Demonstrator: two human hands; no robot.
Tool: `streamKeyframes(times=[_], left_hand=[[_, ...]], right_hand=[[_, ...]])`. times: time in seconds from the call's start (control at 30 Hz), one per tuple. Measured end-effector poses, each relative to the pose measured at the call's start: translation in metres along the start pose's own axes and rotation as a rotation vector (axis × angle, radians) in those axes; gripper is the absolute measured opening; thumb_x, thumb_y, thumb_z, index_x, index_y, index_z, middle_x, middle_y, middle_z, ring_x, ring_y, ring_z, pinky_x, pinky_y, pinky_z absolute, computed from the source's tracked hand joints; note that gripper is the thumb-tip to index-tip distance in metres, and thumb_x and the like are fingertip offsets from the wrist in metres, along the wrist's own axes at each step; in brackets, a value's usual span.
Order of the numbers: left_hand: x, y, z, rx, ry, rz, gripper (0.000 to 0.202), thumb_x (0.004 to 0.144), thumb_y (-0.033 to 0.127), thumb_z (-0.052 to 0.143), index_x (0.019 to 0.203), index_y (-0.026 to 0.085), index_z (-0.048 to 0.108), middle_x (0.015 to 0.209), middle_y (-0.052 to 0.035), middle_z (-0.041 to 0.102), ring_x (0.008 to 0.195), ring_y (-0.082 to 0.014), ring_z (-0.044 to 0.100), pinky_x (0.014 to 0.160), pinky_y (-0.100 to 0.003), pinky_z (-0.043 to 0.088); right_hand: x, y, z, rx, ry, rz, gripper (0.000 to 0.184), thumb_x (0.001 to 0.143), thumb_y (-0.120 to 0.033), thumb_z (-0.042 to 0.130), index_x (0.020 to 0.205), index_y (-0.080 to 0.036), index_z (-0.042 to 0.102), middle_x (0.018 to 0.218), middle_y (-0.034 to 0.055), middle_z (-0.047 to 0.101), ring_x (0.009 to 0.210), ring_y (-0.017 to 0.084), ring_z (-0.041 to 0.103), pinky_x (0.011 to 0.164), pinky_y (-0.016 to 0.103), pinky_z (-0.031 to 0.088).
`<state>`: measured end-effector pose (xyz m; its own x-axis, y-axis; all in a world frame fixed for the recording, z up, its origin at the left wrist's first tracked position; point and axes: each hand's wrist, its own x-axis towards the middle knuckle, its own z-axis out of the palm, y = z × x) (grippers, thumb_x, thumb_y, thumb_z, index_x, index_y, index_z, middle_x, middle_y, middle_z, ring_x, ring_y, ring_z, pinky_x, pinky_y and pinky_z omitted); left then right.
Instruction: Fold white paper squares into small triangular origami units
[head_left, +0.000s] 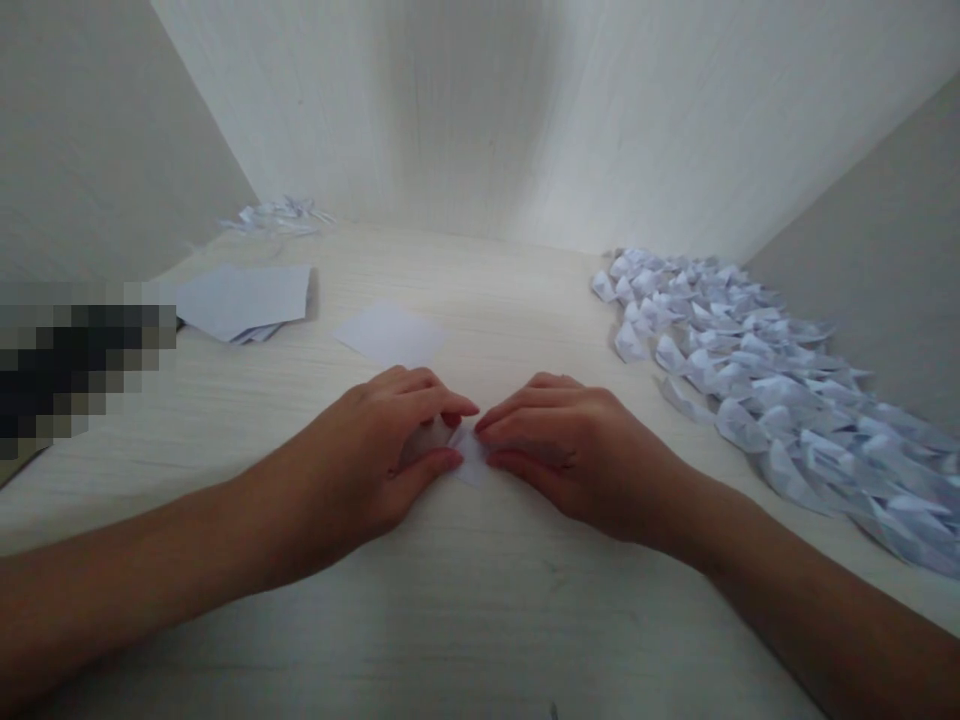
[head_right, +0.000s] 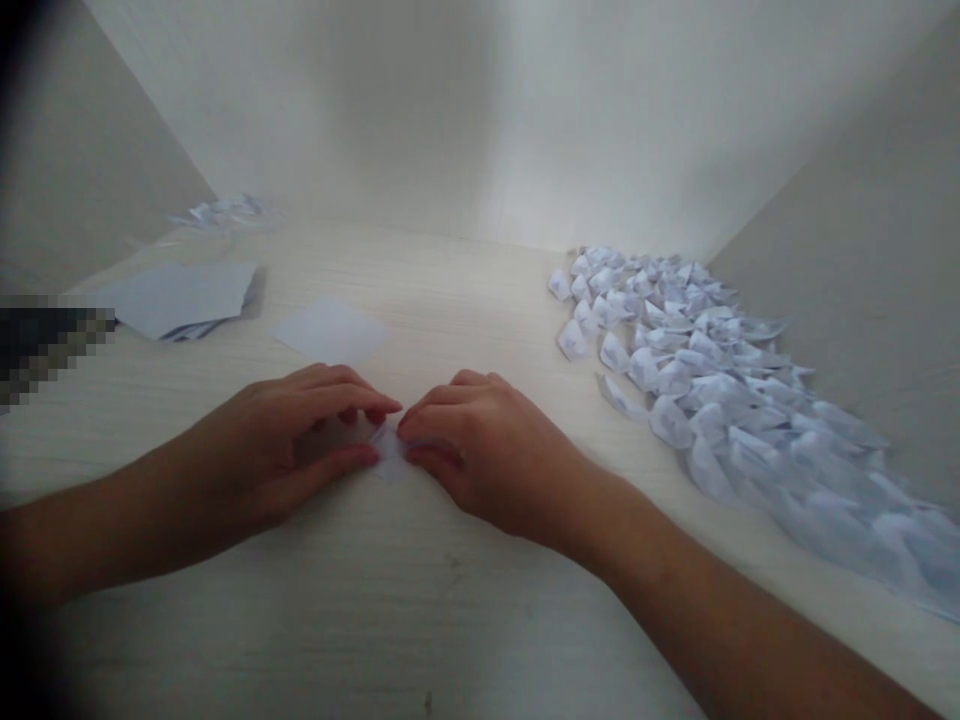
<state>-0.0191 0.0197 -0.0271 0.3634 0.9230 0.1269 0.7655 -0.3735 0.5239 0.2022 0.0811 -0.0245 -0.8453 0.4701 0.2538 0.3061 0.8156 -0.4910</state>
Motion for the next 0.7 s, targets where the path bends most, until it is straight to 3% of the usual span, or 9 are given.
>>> streamKeyframes(times=[0.2, 0.33, 0.5, 0.6, 0.7], left_hand=[[0.0007, 0.0031, -0.0054, -0.274, -0.017, -0.094, 0.021, 0.086, 0.022, 0.062, 0.105, 0.02, 0.072, 0.089, -0.0027, 0.068, 0.074, -0.0154, 0.062, 0.068, -0.029, 0.052], [0.0015, 0.0009, -0.0053, -0.526, -0.024, -0.193, 0.021, 0.086, 0.027, 0.067, 0.106, 0.02, 0.071, 0.075, 0.0001, 0.068, 0.068, -0.0145, 0.065, 0.061, -0.026, 0.053], [0.0043, 0.0001, -0.0022, -0.674, 0.031, -0.205, 0.018, 0.088, 0.031, 0.066, 0.102, 0.02, 0.069, 0.083, -0.0036, 0.076, 0.067, -0.0158, 0.07, 0.059, -0.027, 0.058], [0.0066, 0.0001, -0.002, -0.717, 0.094, -0.205, 0.017, 0.089, 0.032, 0.066, 0.101, 0.02, 0.066, 0.085, -0.004, 0.077, 0.07, -0.0166, 0.072, 0.06, -0.027, 0.06], [0.008, 0.0005, -0.0028, -0.743, 0.109, -0.206, 0.014, 0.089, 0.032, 0.066, 0.095, 0.019, 0.065, 0.083, -0.0032, 0.077, 0.071, -0.0166, 0.073, 0.06, -0.027, 0.062]], right_hand=[[-0.0009, -0.004, 0.004, 0.228, 0.047, 0.207, 0.025, 0.08, -0.014, 0.076, 0.104, -0.022, 0.071, 0.096, 0.0017, 0.077, 0.086, 0.016, 0.07, 0.08, 0.03, 0.053], [-0.0009, -0.0029, 0.0067, 0.467, 0.093, 0.286, 0.02, 0.081, -0.017, 0.075, 0.1, -0.02, 0.07, 0.091, 0.0025, 0.075, 0.079, 0.015, 0.069, 0.074, 0.029, 0.054], [0.0003, 0.0002, 0.0088, 0.739, 0.112, 0.343, 0.021, 0.081, -0.021, 0.076, 0.1, -0.017, 0.071, 0.09, 0.0047, 0.076, 0.082, 0.017, 0.071, 0.076, 0.031, 0.057], [0.0003, -0.0009, 0.0081, 0.745, 0.136, 0.348, 0.017, 0.082, -0.023, 0.077, 0.097, -0.017, 0.073, 0.087, 0.0045, 0.077, 0.078, 0.017, 0.072, 0.072, 0.03, 0.058], [0.0001, -0.0038, 0.0061, 0.591, 0.2, 0.322, 0.013, 0.082, -0.022, 0.077, 0.095, -0.018, 0.076, 0.083, 0.0034, 0.078, 0.071, 0.015, 0.07, 0.065, 0.027, 0.056]])
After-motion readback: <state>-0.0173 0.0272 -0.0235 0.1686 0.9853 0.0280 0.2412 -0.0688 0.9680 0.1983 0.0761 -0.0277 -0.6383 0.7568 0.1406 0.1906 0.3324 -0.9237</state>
